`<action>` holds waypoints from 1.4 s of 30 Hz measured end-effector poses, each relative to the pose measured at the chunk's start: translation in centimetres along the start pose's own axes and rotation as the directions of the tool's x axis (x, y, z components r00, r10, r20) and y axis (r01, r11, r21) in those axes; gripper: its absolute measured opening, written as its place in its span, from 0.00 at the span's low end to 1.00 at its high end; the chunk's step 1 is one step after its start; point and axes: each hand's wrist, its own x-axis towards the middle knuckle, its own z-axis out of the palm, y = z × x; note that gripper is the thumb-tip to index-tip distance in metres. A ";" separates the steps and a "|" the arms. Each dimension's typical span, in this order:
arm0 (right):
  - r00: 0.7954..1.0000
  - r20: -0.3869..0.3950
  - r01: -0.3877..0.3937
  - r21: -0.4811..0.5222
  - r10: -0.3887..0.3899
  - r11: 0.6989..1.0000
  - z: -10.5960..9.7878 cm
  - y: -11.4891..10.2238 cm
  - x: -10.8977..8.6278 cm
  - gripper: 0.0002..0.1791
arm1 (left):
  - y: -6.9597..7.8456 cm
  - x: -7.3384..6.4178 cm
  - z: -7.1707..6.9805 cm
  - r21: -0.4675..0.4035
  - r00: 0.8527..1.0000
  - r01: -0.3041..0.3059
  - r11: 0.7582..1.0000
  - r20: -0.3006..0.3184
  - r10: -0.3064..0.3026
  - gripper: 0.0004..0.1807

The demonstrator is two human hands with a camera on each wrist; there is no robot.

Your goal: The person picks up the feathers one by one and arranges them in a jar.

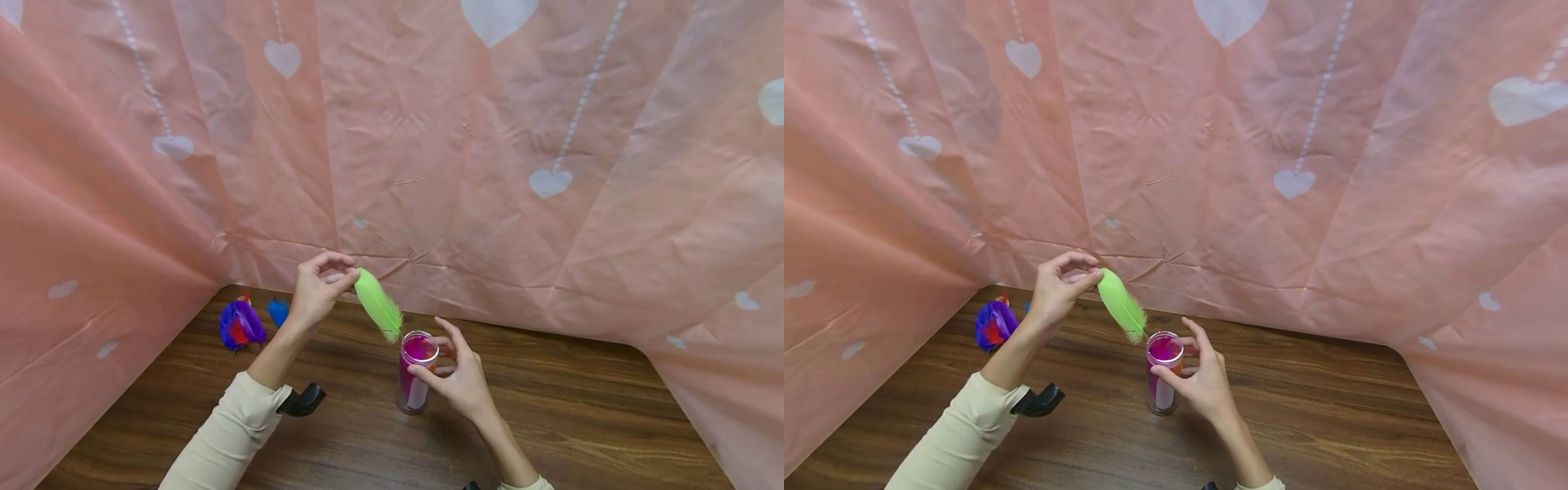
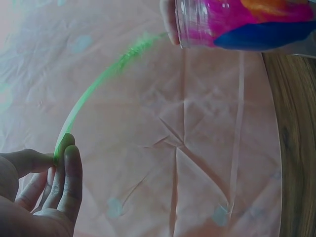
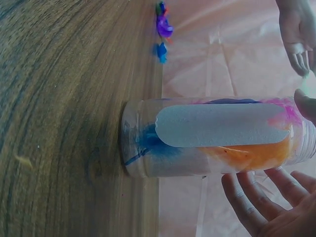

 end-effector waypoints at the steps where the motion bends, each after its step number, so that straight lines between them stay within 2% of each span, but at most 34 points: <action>1: 1.000 0.000 0.000 0.000 0.000 1.000 0.0 0.0 0.0 0.48 | 0.0 0.0 0.1 0.001 1.000 -0.002 1.000 -0.004 0.002 0.11; 4: 1.000 -0.002 0.003 -0.001 -0.003 1.000 0.0 0.0 0.0 0.48 | 0.0 0.1 0.3 -0.005 1.000 -0.004 1.000 -0.009 0.004 0.10; 12: 1.000 -0.001 0.006 0.001 -0.006 1.000 0.1 -0.1 0.0 0.48 | -0.2 0.4 1.1 -0.034 0.999 -0.033 0.999 0.025 0.034 0.10; 25: 1.000 0.000 0.003 -0.010 -0.003 1.000 0.1 0.0 0.1 0.48 | -0.8 0.4 2.7 -0.053 0.997 -0.022 0.998 0.070 0.025 0.11; 35: 1.000 0.004 -0.010 -0.002 0.010 1.000 0.2 -0.1 0.0 0.48 | -1.3 0.0 3.4 -0.039 0.993 0.002 0.999 0.122 0.003 0.10; 42: 1.000 -0.005 -0.015 -0.008 0.015 1.000 0.2 -0.3 -0.1 0.48 | -1.8 -0.4 4.0 -0.039 0.985 0.069 0.997 0.163 -0.062 0.12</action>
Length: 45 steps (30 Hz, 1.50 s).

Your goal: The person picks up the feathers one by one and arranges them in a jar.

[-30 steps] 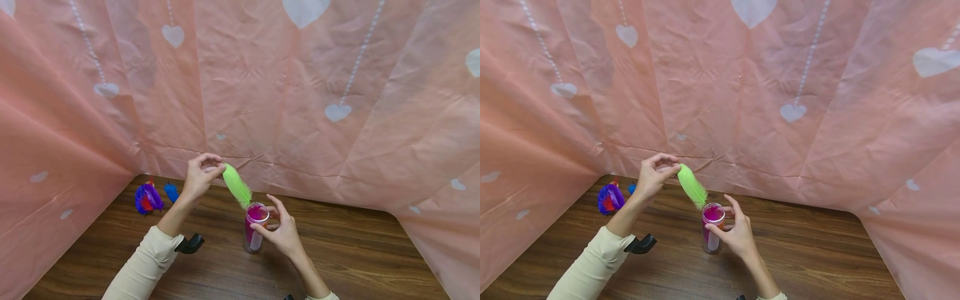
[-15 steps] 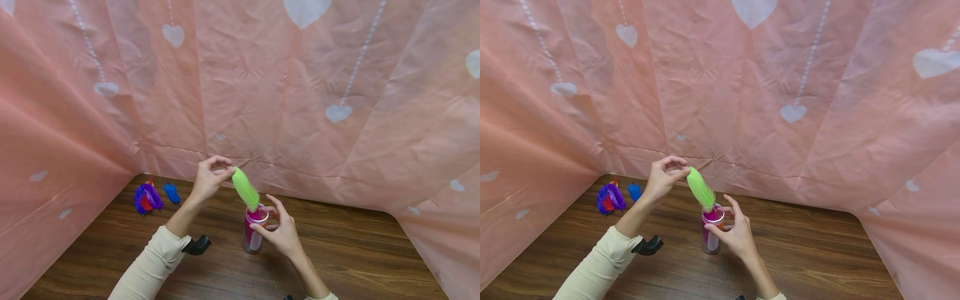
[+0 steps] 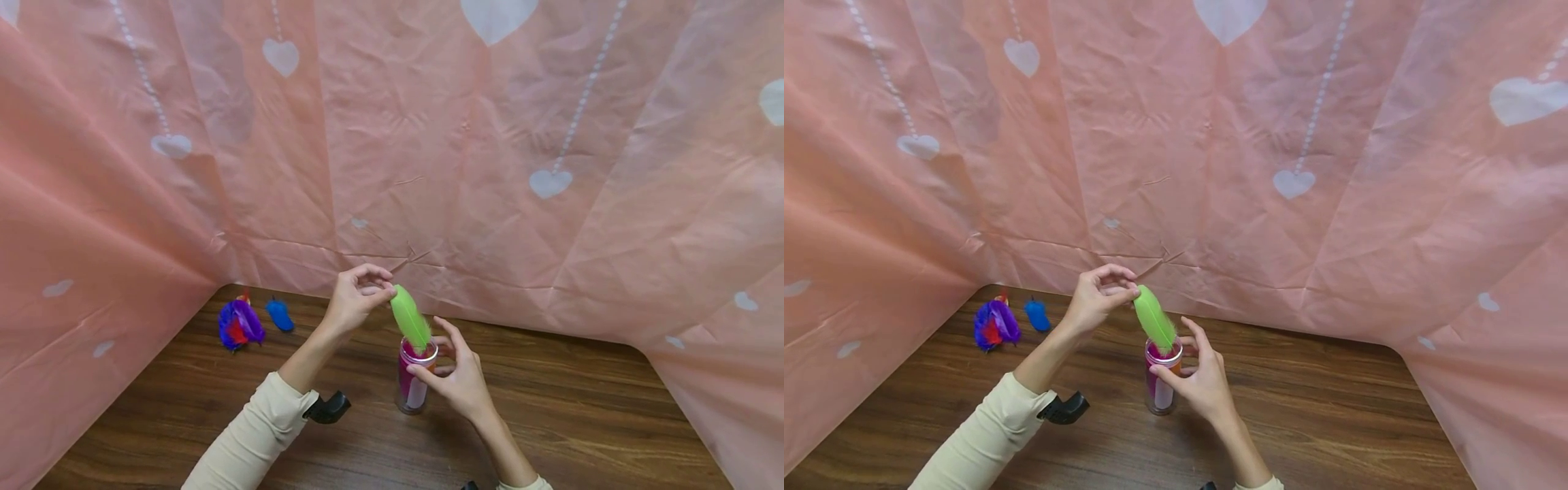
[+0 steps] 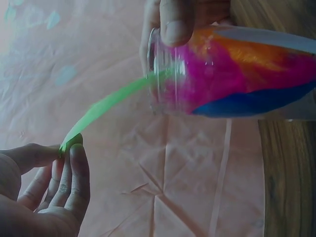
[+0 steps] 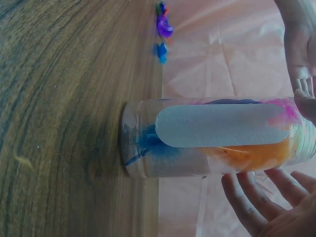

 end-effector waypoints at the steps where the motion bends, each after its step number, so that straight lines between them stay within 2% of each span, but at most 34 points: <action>1: 1.000 0.001 0.001 0.001 -0.001 1.000 0.0 0.0 0.0 0.48 | -0.1 0.0 0.1 -0.001 1.000 0.008 1.000 0.003 -0.008 0.13; 14: 1.000 -0.001 -0.004 -0.009 0.004 1.000 0.1 0.1 0.0 0.48 | -1.0 -0.5 0.7 -0.004 0.994 0.092 0.996 0.063 -0.092 0.16; 31: 1.000 0.002 -0.012 -0.003 0.012 1.000 0.1 0.0 0.0 0.48 | -1.9 -1.3 1.2 0.014 0.982 0.103 0.995 0.157 -0.104 0.19; 39: 1.000 0.009 -0.002 -0.007 0.002 1.000 0.1 0.0 0.0 0.48 | -2.1 -1.6 1.5 0.080 0.977 0.070 0.994 0.193 -0.085 0.19; 45: 1.000 0.016 0.008 -0.002 -0.008 1.000 0.1 0.0 0.0 0.47 | -2.3 -1.8 1.8 0.193 0.967 0.008 0.981 0.250 -0.057 0.17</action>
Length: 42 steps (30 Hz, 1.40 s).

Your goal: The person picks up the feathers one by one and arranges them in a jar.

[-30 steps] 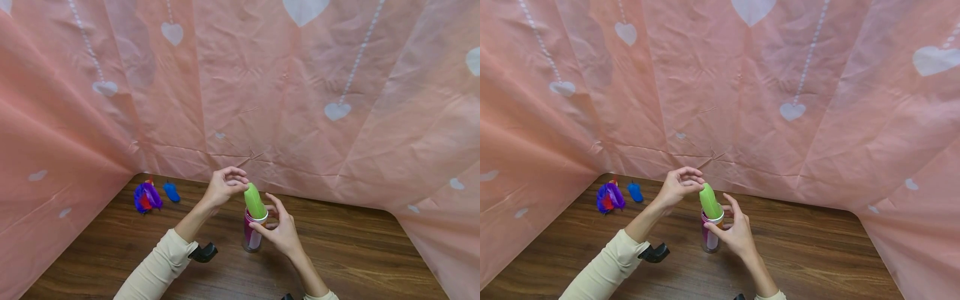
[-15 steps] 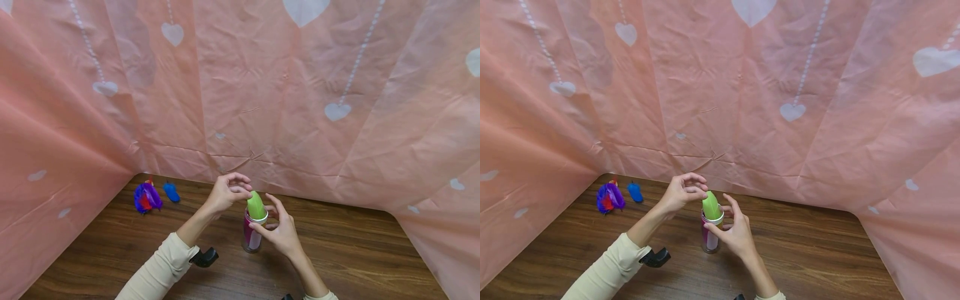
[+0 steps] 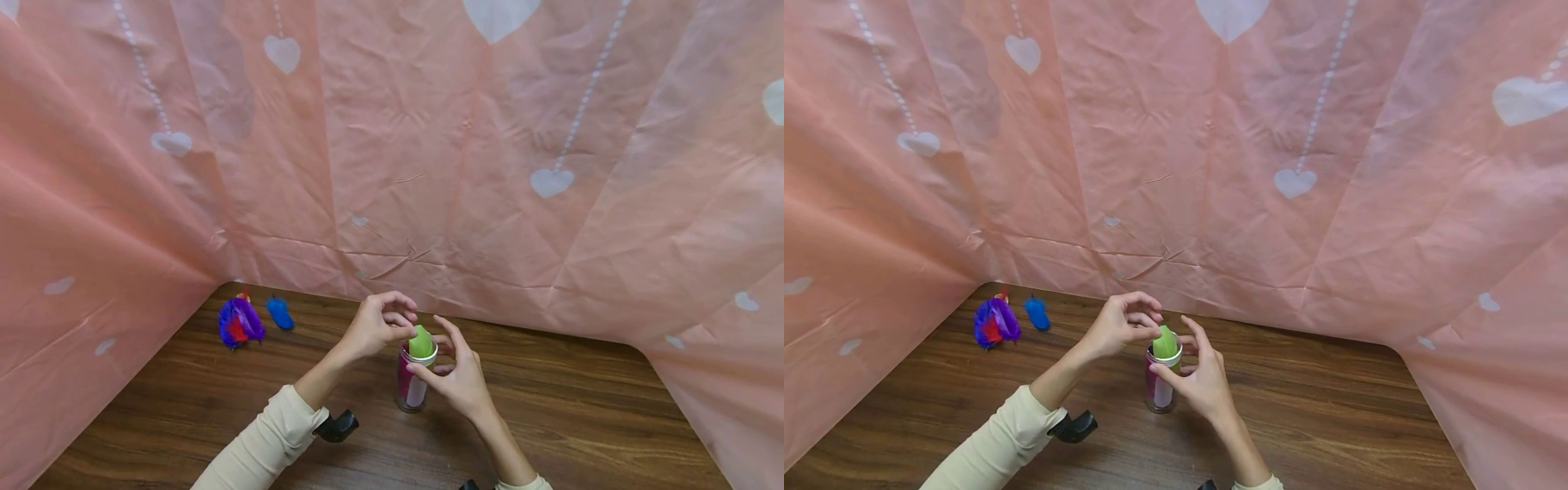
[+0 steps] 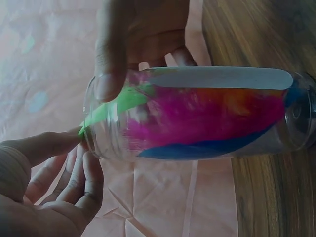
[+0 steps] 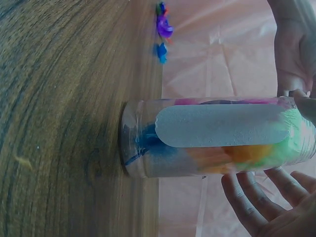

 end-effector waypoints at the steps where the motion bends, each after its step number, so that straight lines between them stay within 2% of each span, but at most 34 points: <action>1: 1.000 0.001 -0.002 0.000 0.002 1.000 0.0 0.0 0.0 0.47 | 0.0 -0.1 0.1 0.024 1.000 -0.009 1.000 0.009 0.009 0.17; 8: 1.000 0.003 -0.007 -0.004 0.007 1.000 0.1 0.0 0.0 0.48 | 0.0 -0.1 0.6 0.156 0.997 -0.056 0.986 0.059 0.047 0.16; 15: 1.000 0.011 0.000 0.002 0.000 1.000 0.1 0.0 -0.1 0.48 | -0.1 -0.4 1.0 0.218 0.994 -0.062 0.974 0.097 0.041 0.17; 20: 1.000 0.013 0.005 0.004 -0.005 1.000 0.2 0.1 -0.1 0.48 | 0.0 -0.5 1.0 0.224 0.993 -0.062 0.973 0.108 0.038 0.18; 27: 1.000 0.015 0.006 0.004 -0.006 1.000 0.2 0.2 -0.2 0.48 | -0.4 -0.6 0.8 0.186 0.992 -0.060 0.981 0.123 0.038 0.18; 36: 1.000 0.003 0.011 -0.008 -0.011 1.000 0.0 0.2 -0.2 0.48 | -0.6 -0.5 0.3 0.189 0.985 -0.141 0.972 0.122 0.119 0.14; 42: 1.000 -0.006 0.009 -0.014 -0.009 1.000 0.0 0.1 0.0 0.48 | -0.6 -0.6 -0.4 0.186 0.976 -0.211 0.960 0.089 0.198 0.13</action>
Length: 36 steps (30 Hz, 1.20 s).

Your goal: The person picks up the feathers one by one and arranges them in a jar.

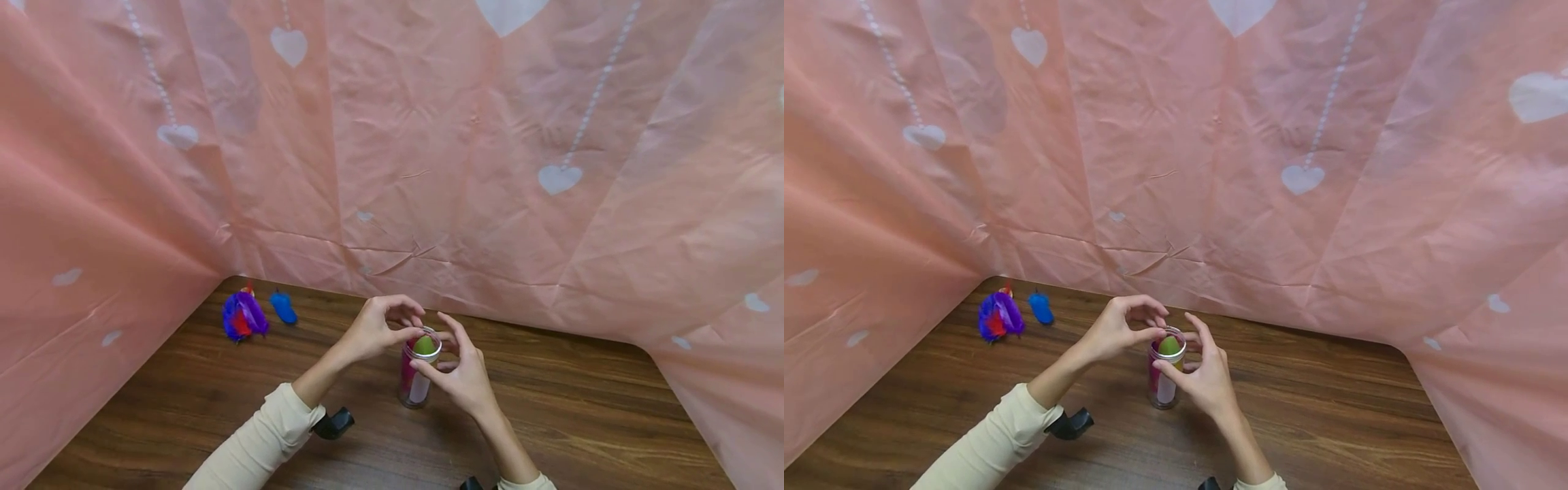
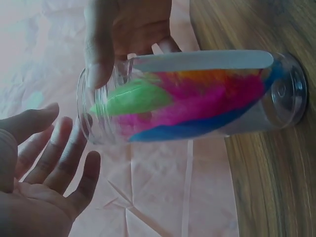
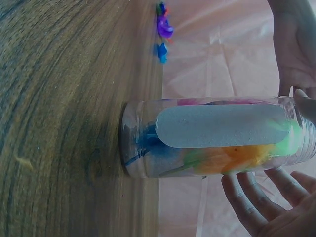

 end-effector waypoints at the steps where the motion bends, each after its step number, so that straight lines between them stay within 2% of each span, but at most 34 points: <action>1: 1.000 0.000 -0.003 0.001 0.003 1.000 0.0 0.0 0.0 0.48 | 0.0 0.0 -0.1 0.000 1.000 -0.014 1.000 -0.010 0.013 0.12; 7: 1.000 -0.009 -0.014 0.002 0.014 1.000 0.0 0.0 0.0 0.48 | -0.2 -0.5 -0.7 0.038 0.996 -0.029 0.999 -0.080 0.032 0.09; 11: 1.000 -0.012 -0.010 0.004 0.010 1.000 0.0 0.0 -0.1 0.48 | -0.6 -0.8 -1.1 0.141 0.991 -0.031 0.990 -0.124 0.049 0.08; 16: 1.000 -0.013 -0.003 0.004 0.003 1.000 0.0 0.0 -0.1 0.48 | -1.5 -1.3 -1.5 0.287 0.985 -0.059 0.956 -0.138 0.102 0.08; 21: 1.000 -0.005 -0.001 0.005 0.001 1.000 0.0 0.0 -0.2 0.47 | -2.1 -2.1 -1.8 0.407 0.985 -0.034 0.913 -0.140 0.100 0.07; 25: 1.000 0.001 0.003 0.013 -0.003 1.000 0.0 0.0 -0.2 0.47 | -2.5 -2.8 -2.2 0.530 0.988 0.032 0.847 -0.144 0.053 0.08; 28: 1.000 0.001 0.003 0.015 -0.003 1.000 0.0 0.0 -0.2 0.47 | -2.8 -3.2 -2.5 0.623 0.989 0.061 0.780 -0.141 0.035 0.09; 32: 1.000 -0.004 0.003 0.009 -0.003 1.000 0.0 -0.1 -0.2 0.47 | -3.2 -3.6 -2.9 0.737 0.990 0.027 0.675 -0.111 0.082 0.10; 36: 1.000 -0.007 0.007 0.011 -0.007 1.000 0.0 -0.1 -0.1 0.47 | -3.9 -4.0 -3.5 0.830 0.989 -0.015 0.558 -0.068 0.129 0.12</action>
